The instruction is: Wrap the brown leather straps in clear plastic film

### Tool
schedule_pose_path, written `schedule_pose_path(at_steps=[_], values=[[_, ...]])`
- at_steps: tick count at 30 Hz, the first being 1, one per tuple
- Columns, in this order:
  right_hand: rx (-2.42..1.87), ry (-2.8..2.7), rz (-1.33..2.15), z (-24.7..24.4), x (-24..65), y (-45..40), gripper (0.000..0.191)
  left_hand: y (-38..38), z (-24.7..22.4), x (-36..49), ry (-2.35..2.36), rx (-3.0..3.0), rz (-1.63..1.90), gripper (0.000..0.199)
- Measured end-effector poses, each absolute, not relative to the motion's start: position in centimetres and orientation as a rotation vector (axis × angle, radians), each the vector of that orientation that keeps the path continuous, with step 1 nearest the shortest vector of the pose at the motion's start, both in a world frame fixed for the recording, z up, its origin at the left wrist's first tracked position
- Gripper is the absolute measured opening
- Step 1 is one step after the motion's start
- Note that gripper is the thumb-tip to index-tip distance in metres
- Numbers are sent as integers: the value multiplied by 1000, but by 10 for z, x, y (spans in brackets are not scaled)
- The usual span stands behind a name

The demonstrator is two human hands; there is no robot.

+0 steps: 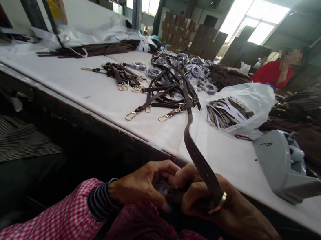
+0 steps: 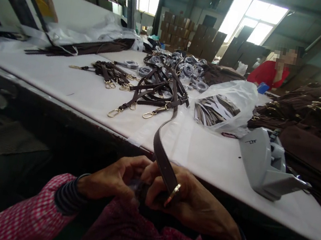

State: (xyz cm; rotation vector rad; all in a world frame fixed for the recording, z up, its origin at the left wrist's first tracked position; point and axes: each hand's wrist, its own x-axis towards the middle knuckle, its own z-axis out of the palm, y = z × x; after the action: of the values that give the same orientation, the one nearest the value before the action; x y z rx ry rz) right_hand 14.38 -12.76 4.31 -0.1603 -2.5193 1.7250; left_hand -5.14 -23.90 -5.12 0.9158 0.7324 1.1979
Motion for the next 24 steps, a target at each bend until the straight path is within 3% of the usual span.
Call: schedule_pose_path(at_steps=[5, 12, 24], values=[[-360, -2463, 1672, 29, 149, -131, 19, -245, -46, -56, 819, 979, 1342, 79], [-430, -2372, 1682, 29, 152, -134, 11, -242, -39, -63, 1244, 1404, 987, 28], [-467, -2362, 1627, 33, 155, -133, 11, -243, -72, -49, 997, 831, 1390, 41]])
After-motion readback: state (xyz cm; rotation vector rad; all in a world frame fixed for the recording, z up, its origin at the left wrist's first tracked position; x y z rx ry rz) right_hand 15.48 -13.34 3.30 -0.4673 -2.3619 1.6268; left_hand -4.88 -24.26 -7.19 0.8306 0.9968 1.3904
